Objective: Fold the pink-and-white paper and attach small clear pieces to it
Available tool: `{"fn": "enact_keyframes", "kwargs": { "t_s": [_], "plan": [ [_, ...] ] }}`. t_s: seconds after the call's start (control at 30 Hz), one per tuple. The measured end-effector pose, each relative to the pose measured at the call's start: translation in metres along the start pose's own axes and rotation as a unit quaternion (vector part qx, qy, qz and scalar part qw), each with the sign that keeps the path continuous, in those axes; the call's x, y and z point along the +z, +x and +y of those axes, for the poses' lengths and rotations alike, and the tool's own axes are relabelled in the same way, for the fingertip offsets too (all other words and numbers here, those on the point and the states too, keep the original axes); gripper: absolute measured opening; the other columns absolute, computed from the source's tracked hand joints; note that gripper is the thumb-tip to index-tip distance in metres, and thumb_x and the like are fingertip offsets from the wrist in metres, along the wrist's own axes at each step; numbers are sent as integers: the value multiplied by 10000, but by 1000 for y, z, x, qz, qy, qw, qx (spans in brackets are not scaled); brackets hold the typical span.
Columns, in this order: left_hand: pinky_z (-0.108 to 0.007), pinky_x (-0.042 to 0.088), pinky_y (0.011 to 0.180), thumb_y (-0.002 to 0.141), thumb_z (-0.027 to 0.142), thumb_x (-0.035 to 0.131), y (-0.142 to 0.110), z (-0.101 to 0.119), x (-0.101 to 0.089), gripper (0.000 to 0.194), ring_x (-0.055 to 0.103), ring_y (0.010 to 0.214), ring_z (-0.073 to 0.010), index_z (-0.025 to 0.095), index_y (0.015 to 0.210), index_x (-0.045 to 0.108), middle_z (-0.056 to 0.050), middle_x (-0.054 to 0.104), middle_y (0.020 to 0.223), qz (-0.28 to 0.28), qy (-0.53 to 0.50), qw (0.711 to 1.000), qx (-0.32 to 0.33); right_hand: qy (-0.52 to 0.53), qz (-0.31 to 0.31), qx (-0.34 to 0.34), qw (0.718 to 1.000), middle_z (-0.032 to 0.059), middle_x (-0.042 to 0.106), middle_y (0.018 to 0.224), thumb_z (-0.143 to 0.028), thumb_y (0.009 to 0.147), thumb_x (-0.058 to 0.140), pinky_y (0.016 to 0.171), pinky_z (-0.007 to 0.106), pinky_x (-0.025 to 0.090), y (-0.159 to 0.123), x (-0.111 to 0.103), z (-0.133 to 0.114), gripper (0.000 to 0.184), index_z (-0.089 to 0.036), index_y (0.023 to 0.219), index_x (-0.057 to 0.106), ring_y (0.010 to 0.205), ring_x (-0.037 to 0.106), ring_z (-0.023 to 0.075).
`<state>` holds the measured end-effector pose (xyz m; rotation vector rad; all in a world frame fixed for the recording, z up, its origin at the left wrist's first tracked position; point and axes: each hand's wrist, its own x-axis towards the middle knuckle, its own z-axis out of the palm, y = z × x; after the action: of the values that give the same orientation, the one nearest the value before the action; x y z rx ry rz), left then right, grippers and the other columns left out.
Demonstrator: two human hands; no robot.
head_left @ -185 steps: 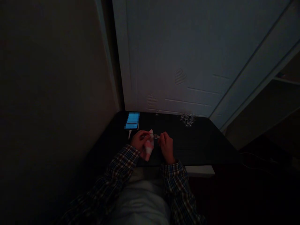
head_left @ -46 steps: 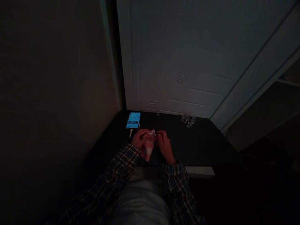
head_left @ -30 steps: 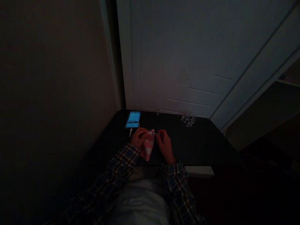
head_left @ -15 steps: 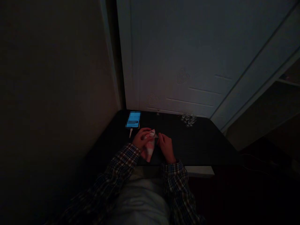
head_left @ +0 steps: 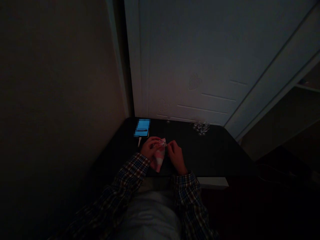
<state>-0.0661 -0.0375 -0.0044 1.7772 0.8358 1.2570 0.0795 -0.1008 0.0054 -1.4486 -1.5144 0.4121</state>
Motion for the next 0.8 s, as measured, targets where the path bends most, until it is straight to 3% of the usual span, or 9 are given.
{"fn": "enact_keyframes", "kwargs": {
  "t_s": [0.23, 0.8],
  "plan": [
    [-393, 426, 885, 682, 329, 602, 1, 0, -1, 177, 518, 972, -197, 200, 791, 656, -73, 549, 999, 13, 8, 1000, 12, 9, -9, -27, 1000, -20, 537, 680, -308, 804, 433, 552, 203, 364, 0, -1, -2, 127, -194, 799, 489, 602, 505, 111],
    [-357, 426, 853, 669, 311, 606, 1, -2, -1, 216, 545, 922, -191, 194, 850, 626, -55, 593, 938, 1, 27, 1000, 4, -13, 13, -6, 1000, -20, 546, 605, -408, 813, 416, 510, 199, 339, 0, 0, -2, 263, -187, 721, 525, 552, 510, 107]
  ]
}}
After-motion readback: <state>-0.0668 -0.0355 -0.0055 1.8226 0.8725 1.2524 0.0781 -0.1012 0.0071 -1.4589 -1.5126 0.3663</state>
